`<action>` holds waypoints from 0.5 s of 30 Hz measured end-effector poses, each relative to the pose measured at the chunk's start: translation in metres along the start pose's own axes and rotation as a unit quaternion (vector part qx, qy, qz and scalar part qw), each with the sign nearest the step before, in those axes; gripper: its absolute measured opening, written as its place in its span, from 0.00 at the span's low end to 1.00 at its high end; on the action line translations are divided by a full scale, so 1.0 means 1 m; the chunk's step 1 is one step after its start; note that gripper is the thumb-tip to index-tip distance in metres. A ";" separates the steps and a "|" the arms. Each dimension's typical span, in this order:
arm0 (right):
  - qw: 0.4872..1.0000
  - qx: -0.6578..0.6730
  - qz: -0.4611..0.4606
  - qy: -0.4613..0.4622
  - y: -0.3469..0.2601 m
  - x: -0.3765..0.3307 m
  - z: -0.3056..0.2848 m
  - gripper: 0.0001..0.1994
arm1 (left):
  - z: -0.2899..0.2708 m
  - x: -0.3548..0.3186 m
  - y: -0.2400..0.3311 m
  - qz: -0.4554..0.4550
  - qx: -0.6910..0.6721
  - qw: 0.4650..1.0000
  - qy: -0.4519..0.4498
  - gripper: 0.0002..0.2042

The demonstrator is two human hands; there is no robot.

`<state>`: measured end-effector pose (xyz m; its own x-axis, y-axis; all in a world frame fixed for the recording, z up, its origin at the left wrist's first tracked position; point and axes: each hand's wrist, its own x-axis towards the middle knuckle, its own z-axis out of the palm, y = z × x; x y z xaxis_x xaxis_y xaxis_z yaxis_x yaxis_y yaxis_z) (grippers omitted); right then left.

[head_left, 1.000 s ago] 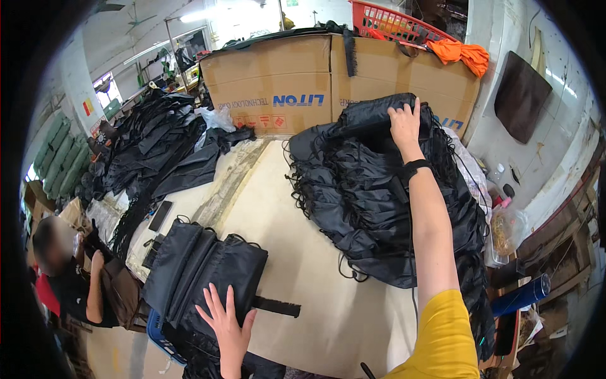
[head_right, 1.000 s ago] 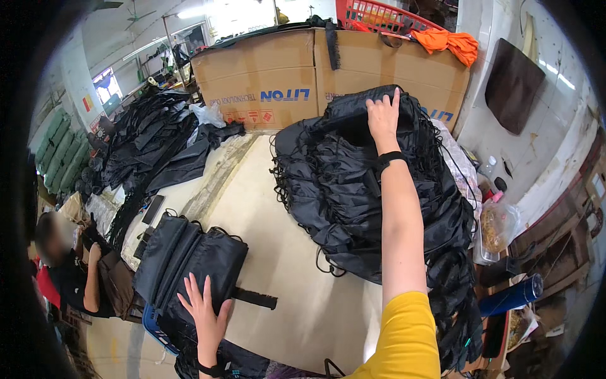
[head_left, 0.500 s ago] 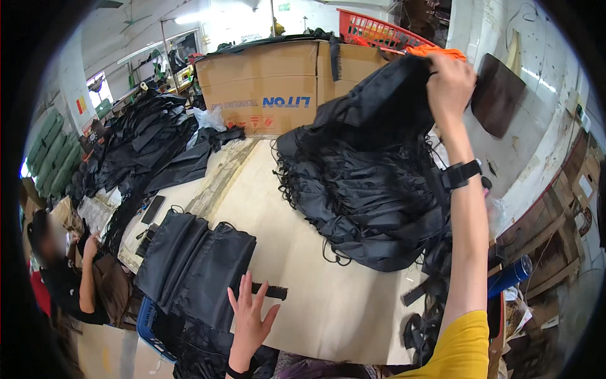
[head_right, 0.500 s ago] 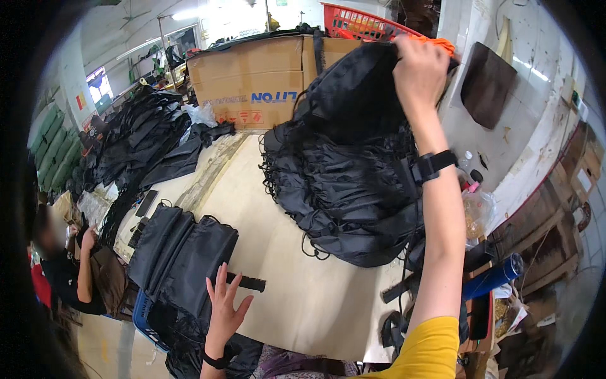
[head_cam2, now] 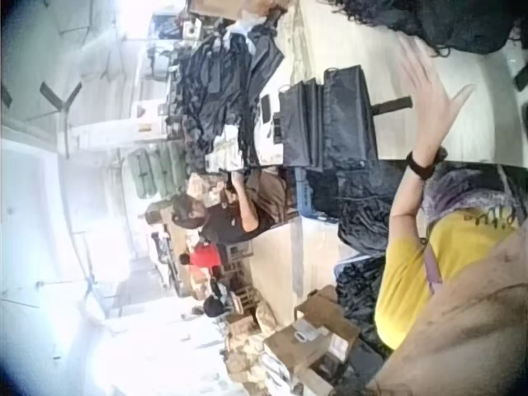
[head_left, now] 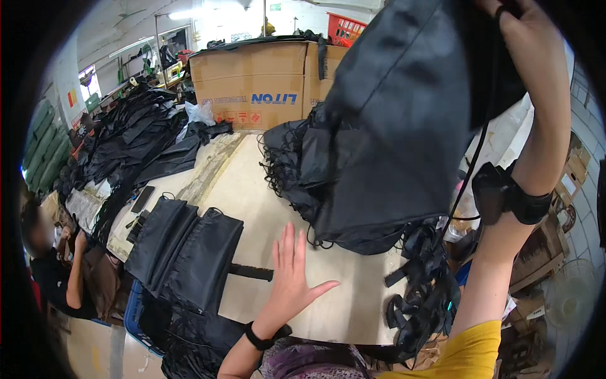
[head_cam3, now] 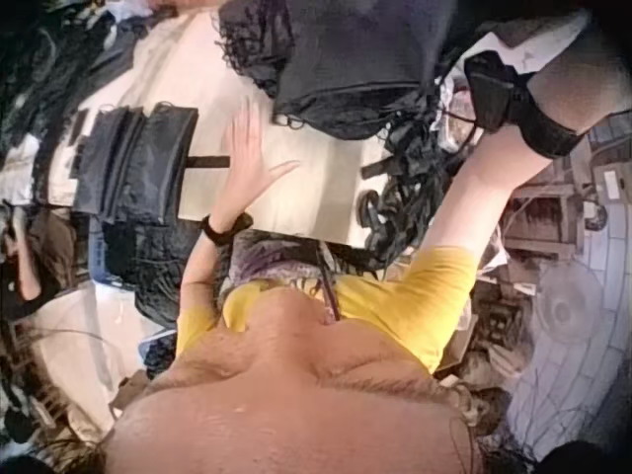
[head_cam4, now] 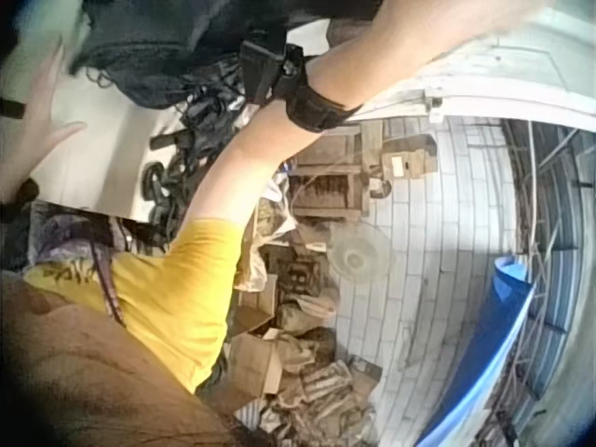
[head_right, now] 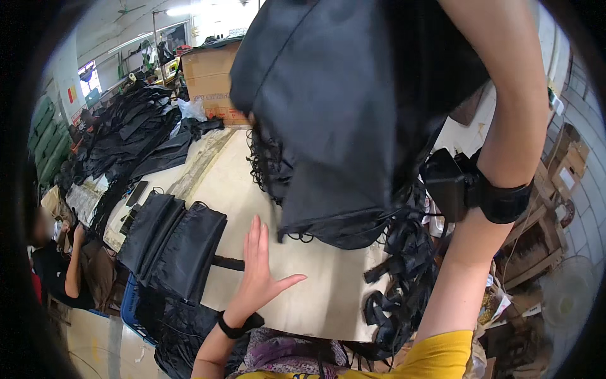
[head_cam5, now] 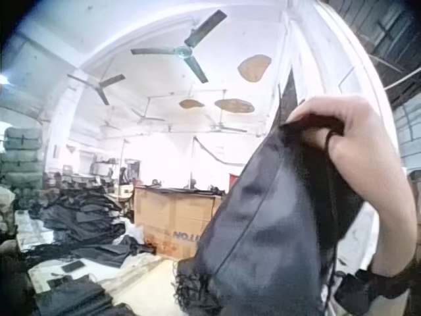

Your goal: Folding black drawstring bags and stacking them on a table.

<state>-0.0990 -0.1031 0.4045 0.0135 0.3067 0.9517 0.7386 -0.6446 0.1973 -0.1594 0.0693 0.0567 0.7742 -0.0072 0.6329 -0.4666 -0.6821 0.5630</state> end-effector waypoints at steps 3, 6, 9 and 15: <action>0.996 0.050 -0.029 -0.073 0.010 0.000 -0.002 0.08 | 0.025 0.005 0.005 0.007 -0.052 0.996 0.066 0.45; 0.977 0.109 0.042 -0.178 0.001 -0.010 0.022 0.09 | 0.023 -0.013 -0.008 -0.254 -0.349 0.900 0.068 0.43; 0.852 0.358 0.198 -0.326 0.037 -0.008 0.051 0.07 | 0.017 -0.030 -0.011 -0.176 -0.175 0.966 0.066 0.47; 0.680 0.574 0.293 -0.349 0.014 -0.020 0.086 0.09 | 0.031 -0.015 -0.014 -0.140 -0.022 0.986 0.090 0.51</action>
<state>-0.0314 -0.0583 0.3680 0.5532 0.7486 0.3654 0.5028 0.0497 -0.8630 -0.1519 0.0564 0.0231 0.7888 0.3103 0.5306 -0.2662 -0.6056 0.7499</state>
